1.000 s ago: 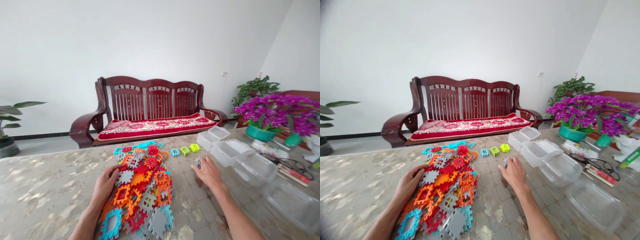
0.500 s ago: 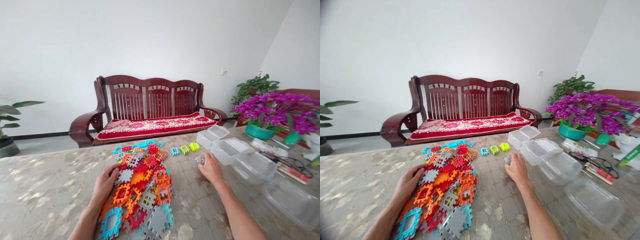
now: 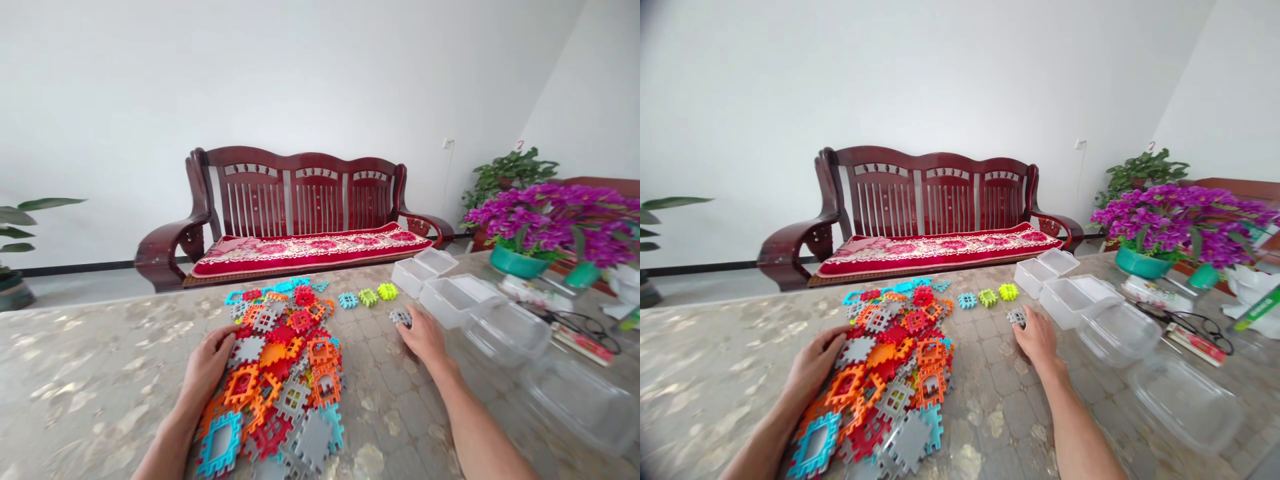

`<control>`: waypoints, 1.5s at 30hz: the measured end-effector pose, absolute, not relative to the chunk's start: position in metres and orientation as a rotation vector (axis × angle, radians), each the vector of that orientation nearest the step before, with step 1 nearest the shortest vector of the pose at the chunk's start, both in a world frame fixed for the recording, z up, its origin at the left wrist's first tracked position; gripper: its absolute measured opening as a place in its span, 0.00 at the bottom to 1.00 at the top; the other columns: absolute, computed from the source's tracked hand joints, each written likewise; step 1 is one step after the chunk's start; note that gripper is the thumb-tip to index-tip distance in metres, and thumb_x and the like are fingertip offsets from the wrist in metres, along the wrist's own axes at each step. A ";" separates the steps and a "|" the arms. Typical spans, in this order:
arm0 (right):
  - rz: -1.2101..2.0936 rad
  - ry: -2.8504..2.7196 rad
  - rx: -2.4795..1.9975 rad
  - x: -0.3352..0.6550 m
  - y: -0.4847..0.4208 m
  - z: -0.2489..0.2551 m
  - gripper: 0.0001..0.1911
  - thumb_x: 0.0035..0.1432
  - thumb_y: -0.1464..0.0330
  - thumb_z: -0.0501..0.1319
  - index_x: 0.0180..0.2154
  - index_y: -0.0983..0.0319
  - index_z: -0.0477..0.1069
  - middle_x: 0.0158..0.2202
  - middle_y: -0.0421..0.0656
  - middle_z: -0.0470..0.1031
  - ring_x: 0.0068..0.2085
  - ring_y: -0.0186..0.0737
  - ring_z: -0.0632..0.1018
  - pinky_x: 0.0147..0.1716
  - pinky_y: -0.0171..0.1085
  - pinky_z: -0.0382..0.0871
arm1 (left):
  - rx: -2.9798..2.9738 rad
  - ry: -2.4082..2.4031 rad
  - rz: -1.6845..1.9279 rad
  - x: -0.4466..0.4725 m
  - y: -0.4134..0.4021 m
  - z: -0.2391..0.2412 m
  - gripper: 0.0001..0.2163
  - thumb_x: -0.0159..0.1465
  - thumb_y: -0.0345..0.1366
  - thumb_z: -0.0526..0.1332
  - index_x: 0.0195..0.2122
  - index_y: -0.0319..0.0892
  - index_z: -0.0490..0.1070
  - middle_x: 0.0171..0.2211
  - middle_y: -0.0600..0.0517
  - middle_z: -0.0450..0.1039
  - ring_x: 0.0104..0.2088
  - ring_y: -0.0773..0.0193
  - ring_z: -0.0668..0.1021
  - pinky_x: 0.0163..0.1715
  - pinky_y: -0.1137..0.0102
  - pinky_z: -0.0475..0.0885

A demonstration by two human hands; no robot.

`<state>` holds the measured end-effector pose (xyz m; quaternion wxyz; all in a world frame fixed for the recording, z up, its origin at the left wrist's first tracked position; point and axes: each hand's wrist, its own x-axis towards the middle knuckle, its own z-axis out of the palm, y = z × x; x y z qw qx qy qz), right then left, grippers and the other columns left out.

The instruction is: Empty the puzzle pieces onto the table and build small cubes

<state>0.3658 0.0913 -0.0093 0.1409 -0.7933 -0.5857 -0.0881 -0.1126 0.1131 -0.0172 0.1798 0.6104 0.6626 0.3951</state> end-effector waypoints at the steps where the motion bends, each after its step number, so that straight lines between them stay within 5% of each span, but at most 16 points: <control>1: -0.265 -1.699 -2.284 0.366 0.093 -0.011 0.25 0.56 0.62 0.58 0.53 0.65 0.68 0.45 0.52 0.77 0.46 0.51 0.75 0.47 0.43 0.64 | 1.727 1.874 1.115 -0.113 0.113 -0.017 0.20 0.57 0.48 0.53 0.42 0.45 0.76 0.44 0.49 0.78 0.44 0.54 0.77 0.49 0.63 0.70; 7: -0.310 -1.716 -2.218 0.365 0.107 -0.016 0.19 0.57 0.67 0.56 0.50 0.62 0.71 0.44 0.50 0.78 0.46 0.46 0.76 0.49 0.41 0.61 | 1.721 1.873 1.124 -0.112 0.113 -0.017 0.20 0.57 0.49 0.52 0.42 0.45 0.76 0.44 0.49 0.78 0.45 0.54 0.77 0.49 0.64 0.70; 18: -0.305 -1.640 -2.266 0.366 0.112 -0.017 0.23 0.58 0.62 0.56 0.54 0.62 0.68 0.46 0.50 0.77 0.45 0.50 0.75 0.45 0.43 0.63 | 1.733 1.871 1.141 -0.112 0.113 -0.016 0.20 0.57 0.49 0.53 0.41 0.44 0.76 0.43 0.49 0.78 0.44 0.54 0.78 0.49 0.64 0.70; 45: -0.313 -1.630 -2.089 0.364 0.107 -0.021 0.23 0.56 0.67 0.57 0.53 0.62 0.66 0.52 0.50 0.71 0.52 0.49 0.70 0.51 0.43 0.61 | 1.740 1.877 1.143 -0.113 0.114 -0.021 0.20 0.58 0.48 0.53 0.42 0.44 0.76 0.43 0.49 0.78 0.45 0.55 0.77 0.49 0.65 0.70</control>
